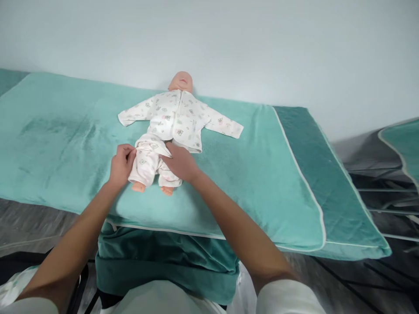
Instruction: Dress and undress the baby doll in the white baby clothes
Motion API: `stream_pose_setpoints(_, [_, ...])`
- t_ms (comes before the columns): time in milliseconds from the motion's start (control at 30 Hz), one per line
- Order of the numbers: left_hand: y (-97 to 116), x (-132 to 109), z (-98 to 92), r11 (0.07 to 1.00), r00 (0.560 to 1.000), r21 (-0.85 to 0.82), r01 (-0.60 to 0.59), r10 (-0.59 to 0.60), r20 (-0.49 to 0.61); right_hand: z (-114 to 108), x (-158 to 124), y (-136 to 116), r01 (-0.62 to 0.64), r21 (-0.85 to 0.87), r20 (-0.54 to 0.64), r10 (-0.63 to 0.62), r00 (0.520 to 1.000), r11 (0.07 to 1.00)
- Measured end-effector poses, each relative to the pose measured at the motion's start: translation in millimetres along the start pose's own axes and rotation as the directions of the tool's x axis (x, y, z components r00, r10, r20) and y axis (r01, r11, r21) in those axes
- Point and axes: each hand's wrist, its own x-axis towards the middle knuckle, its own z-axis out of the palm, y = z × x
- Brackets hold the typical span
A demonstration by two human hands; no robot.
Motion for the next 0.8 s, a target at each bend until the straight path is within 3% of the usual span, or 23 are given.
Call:
stream_pose_setpoints(100, [0.9,22.3,-5.6,0.988,0.997,0.150,-0.029,0.017,0.079,-6.6,-4.1,-0.8,0.055,0.048,0.014,-0.056,0.998,0.997])
stream_pose_setpoints(233, [22.3,51.5,-9.9,0.989,0.989,-0.094,-0.118,0.108,-0.098,-22.3,-5.3,6.1,0.183,0.214,-0.170,-0.148,0.974,0.960])
stream_pose_setpoints(300, [40.9,66.3,-8.7,0.971,0.982,-0.163,-0.177,0.162,-0.099,-28.0,-0.1,13.1,0.222,0.191,-0.325,-0.152,0.933,0.956])
stream_pose_setpoints(400, [71.9,83.7,-2.4,0.959,0.954,-0.030,-0.282,0.284,0.099,-27.7,12.4,19.4,0.160,-0.071,-0.412,-0.175,0.894,0.984])
stream_pose_setpoints(500, [98.5,87.0,5.6,0.883,0.899,0.269,-0.385,0.293,0.326,-18.4,23.9,13.1,0.053,-0.396,-0.309,-0.187,0.933,0.917])
stream_pose_setpoints(600, [115.8,78.5,11.8,0.768,0.881,0.464,-0.442,0.274,0.386,-9.7,32.6,1.4,0.034,-0.545,-0.245,-0.198,0.949,0.838])
stream_pose_setpoints(700, [116.8,74.1,13.2,0.759,0.894,0.479,-0.441,0.323,0.310,-14.6,37.4,4.3,0.062,-0.474,-0.278,-0.217,0.936,0.878])
stream_pose_setpoints(800, [90.4,83.3,7.2,0.928,0.958,0.244,-0.281,0.284,0.020,-39.6,30.4,37.9,0.062,-0.133,-0.507,-0.121,0.853,0.989])
